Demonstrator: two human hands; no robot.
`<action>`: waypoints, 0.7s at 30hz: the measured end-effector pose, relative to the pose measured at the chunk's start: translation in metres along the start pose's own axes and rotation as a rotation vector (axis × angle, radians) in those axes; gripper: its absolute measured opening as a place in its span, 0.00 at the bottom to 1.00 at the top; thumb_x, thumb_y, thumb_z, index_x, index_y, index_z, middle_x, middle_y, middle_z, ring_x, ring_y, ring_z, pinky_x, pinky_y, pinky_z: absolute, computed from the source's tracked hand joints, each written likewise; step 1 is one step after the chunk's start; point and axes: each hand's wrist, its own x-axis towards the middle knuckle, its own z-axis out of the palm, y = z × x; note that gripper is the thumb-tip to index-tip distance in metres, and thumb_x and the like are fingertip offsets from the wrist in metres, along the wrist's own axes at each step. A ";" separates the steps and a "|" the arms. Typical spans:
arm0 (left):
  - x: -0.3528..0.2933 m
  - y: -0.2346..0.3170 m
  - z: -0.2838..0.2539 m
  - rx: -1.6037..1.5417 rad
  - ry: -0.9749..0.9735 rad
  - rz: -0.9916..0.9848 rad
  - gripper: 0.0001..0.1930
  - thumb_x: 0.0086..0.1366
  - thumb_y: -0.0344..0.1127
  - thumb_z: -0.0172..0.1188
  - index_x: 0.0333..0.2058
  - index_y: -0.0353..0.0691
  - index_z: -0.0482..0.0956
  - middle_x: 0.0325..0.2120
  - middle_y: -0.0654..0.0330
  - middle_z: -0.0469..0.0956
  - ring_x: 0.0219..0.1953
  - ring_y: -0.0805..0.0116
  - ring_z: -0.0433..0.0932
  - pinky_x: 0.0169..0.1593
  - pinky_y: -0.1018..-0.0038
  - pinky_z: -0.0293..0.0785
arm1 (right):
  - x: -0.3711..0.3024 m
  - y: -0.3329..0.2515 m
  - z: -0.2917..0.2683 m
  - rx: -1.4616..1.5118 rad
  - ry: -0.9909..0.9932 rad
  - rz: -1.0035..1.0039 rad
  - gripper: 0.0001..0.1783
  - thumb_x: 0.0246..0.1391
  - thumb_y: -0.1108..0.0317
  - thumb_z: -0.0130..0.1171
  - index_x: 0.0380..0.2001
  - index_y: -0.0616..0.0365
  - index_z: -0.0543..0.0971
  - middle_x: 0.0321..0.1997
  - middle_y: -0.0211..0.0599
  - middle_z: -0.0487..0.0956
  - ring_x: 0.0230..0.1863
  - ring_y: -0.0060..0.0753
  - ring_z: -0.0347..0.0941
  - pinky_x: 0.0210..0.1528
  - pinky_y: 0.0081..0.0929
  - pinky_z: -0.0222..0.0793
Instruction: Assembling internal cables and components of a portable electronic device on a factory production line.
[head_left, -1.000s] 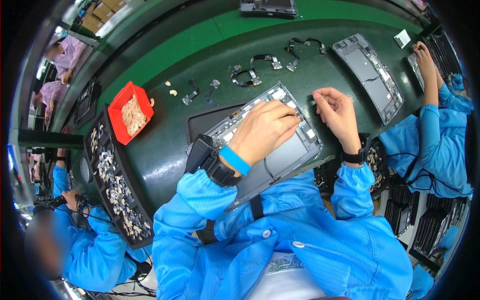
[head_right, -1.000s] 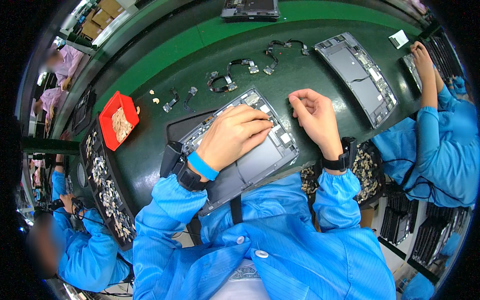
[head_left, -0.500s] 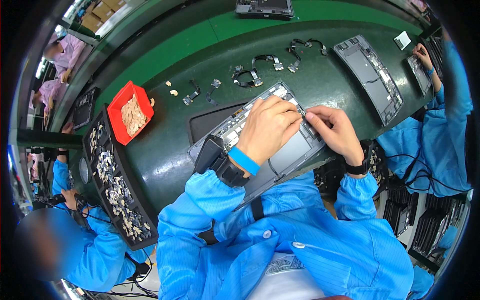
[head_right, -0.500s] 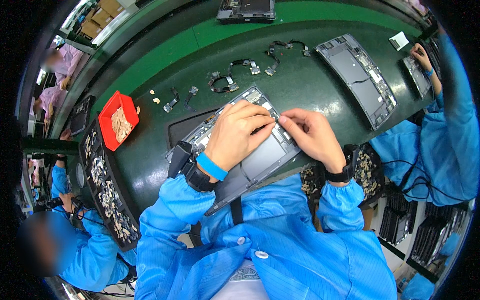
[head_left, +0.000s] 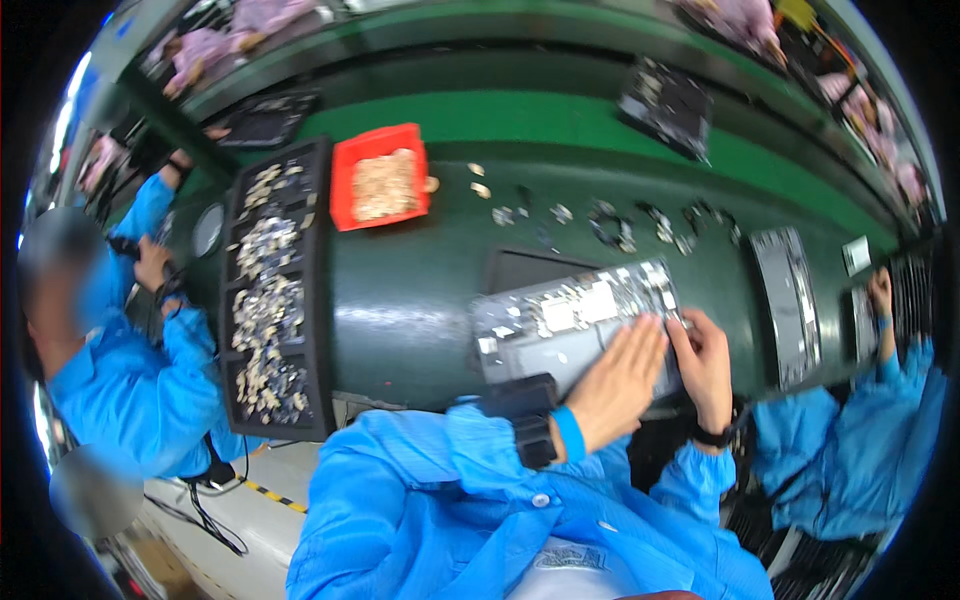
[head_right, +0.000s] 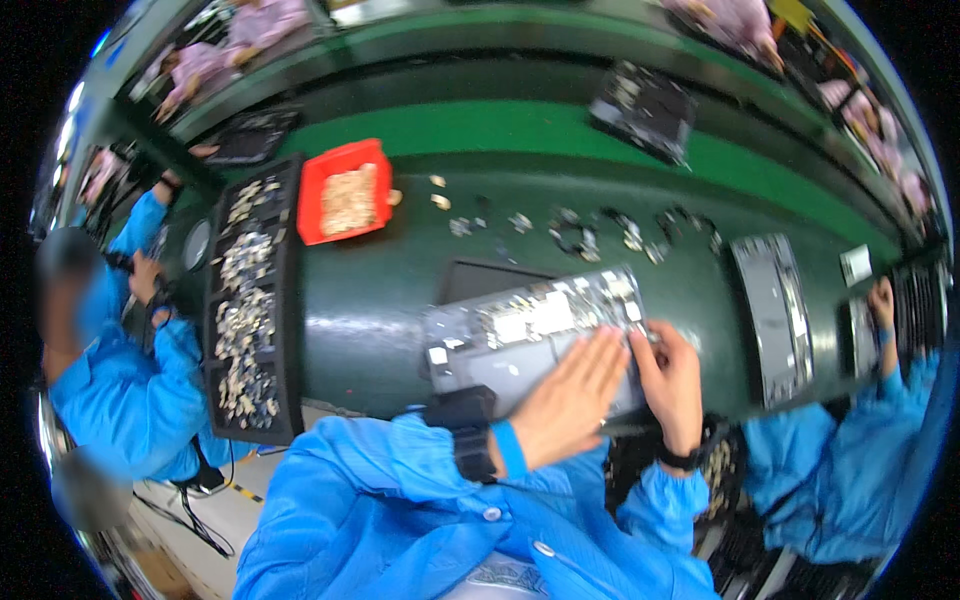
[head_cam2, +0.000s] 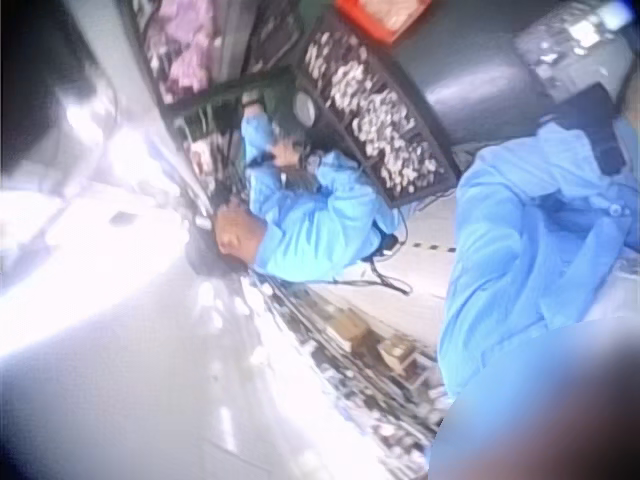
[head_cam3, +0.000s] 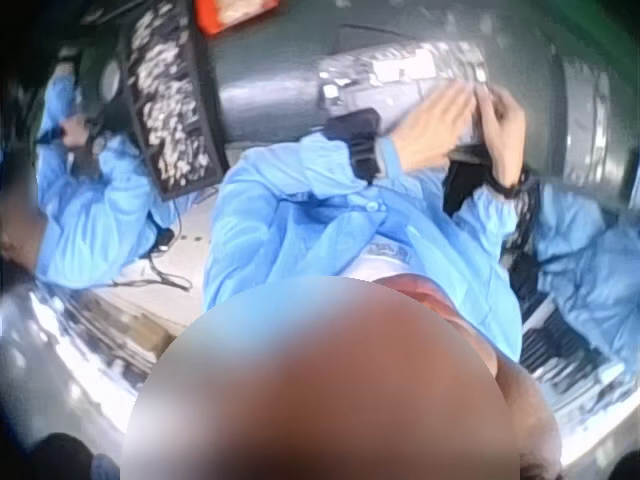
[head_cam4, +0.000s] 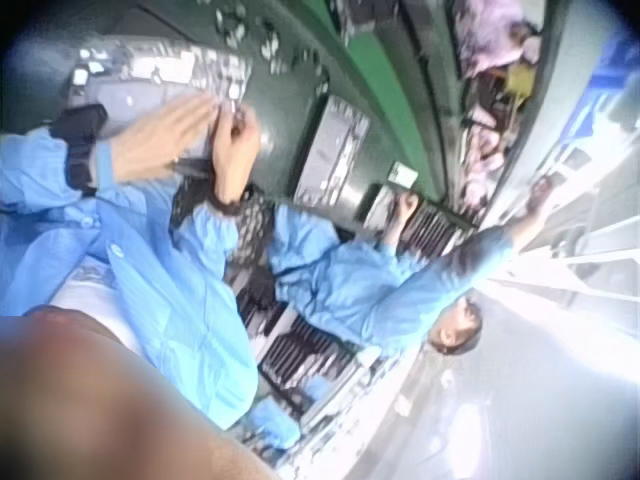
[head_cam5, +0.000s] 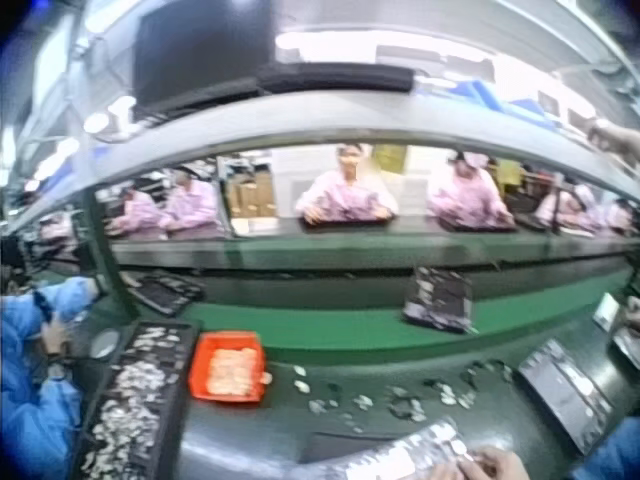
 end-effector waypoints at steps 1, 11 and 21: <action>0.000 0.001 -0.002 -0.033 0.011 0.005 0.59 0.48 0.58 0.73 0.68 0.22 0.57 0.69 0.36 0.57 0.74 0.42 0.53 0.76 0.54 0.46 | -0.003 0.001 0.000 -0.023 0.024 -0.025 0.14 0.64 0.64 0.63 0.40 0.67 0.81 0.23 0.34 0.79 0.25 0.16 0.69 0.26 0.23 0.62; -0.025 -0.024 -0.049 -0.591 -0.026 -0.020 0.42 0.55 0.40 0.76 0.62 0.26 0.67 0.48 0.37 0.80 0.53 0.41 0.81 0.57 0.57 0.76 | 0.015 0.007 0.030 -0.336 0.105 -0.155 0.32 0.56 0.37 0.61 0.36 0.62 0.83 0.40 0.54 0.83 0.47 0.60 0.76 0.49 0.53 0.73; -0.145 -0.099 -0.024 -0.616 0.635 -0.846 0.30 0.58 0.40 0.74 0.55 0.29 0.77 0.46 0.40 0.80 0.50 0.45 0.78 0.55 0.59 0.74 | 0.016 -0.013 0.033 -0.410 0.270 -0.108 0.29 0.54 0.43 0.67 0.29 0.65 0.82 0.34 0.56 0.81 0.40 0.60 0.77 0.41 0.52 0.74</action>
